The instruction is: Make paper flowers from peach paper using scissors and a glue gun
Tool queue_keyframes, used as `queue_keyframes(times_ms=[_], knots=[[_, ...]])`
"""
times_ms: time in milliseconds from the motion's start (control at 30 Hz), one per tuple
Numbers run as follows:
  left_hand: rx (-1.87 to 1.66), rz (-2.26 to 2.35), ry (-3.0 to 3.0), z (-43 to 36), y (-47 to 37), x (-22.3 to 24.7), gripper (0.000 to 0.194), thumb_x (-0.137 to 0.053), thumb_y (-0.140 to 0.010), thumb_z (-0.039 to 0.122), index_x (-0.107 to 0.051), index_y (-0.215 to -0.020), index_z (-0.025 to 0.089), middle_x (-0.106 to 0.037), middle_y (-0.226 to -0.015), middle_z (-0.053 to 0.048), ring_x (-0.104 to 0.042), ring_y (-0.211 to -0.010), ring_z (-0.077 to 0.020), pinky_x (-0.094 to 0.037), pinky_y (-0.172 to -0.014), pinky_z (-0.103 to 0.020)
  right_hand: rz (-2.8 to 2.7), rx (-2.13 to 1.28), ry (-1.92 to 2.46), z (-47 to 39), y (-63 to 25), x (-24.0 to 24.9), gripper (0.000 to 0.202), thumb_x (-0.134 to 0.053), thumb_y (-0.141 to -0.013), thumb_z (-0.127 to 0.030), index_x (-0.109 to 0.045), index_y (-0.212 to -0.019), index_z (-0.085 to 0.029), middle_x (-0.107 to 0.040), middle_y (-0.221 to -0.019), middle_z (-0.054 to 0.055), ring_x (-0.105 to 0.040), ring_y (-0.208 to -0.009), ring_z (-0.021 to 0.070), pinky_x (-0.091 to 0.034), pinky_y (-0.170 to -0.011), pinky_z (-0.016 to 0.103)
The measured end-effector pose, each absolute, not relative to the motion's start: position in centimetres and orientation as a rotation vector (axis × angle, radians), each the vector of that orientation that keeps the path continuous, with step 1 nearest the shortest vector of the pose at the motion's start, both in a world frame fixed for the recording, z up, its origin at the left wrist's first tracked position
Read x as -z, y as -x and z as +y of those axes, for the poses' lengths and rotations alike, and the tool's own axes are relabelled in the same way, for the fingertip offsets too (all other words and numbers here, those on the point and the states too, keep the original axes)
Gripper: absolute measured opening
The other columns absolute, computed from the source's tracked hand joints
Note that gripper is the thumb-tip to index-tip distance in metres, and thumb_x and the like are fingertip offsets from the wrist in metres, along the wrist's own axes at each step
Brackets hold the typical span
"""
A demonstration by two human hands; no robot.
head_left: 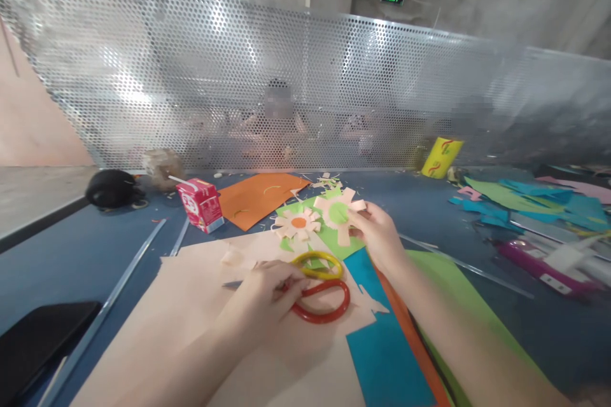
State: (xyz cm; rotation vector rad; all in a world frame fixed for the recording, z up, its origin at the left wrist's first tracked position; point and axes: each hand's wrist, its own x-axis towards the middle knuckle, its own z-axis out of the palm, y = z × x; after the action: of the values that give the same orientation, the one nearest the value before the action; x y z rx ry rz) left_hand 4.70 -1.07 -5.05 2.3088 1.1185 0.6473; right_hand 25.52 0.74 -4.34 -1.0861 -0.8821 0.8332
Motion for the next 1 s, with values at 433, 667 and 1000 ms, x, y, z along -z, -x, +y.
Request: queue_keyframes(times_ms=[433, 667, 1000], knots=[[-0.544, 1.059, -2.428, -1.30, -4.59, 5.15, 0.025, -0.041, -0.082, 0.029, -0.062, -0.069, 0.022, -0.067, -0.069, 0.000, -0.058, -0.066, -0.0153, -0.042, -0.070, -0.030, -0.793, -0.919, 1.072, 1.31, -25.47, 4.51, 0.013, -0.064, -0.053, -0.030, -0.062, -0.062, -0.020, -0.051, -0.053, -0.003, -0.049, -0.051, 0.0144, -0.048, -0.048, 0.030], [-0.602, 1.067, -2.376, -1.21, -4.50, 5.02, 0.022, -0.044, -0.080, 0.028, -0.063, -0.070, 0.022, -0.068, -0.074, 0.001, -0.059, -0.070, -0.0158, -0.043, -0.070, -0.029, -0.758, -0.965, 1.047, 1.39, -25.64, 4.68, 0.021, -0.070, -0.052, -0.035, -0.062, -0.064, -0.020, -0.052, -0.056, -0.003, -0.050, -0.049, 0.0141, -0.045, -0.044, 0.028], [-0.736, 1.164, -2.140, -1.11, -4.75, 4.87, 0.021, -0.043, -0.081, 0.033, -0.060, -0.076, 0.022, -0.065, -0.072, 0.002, -0.060, -0.067, -0.0138, -0.044, -0.062, -0.024, -0.802, -1.097, 1.001, 0.75, -25.10, 4.61, 0.030, -0.075, -0.056, -0.039, -0.067, -0.076, -0.019, -0.053, -0.054, -0.006, -0.054, -0.051, 0.0097, -0.040, -0.043, 0.019]])
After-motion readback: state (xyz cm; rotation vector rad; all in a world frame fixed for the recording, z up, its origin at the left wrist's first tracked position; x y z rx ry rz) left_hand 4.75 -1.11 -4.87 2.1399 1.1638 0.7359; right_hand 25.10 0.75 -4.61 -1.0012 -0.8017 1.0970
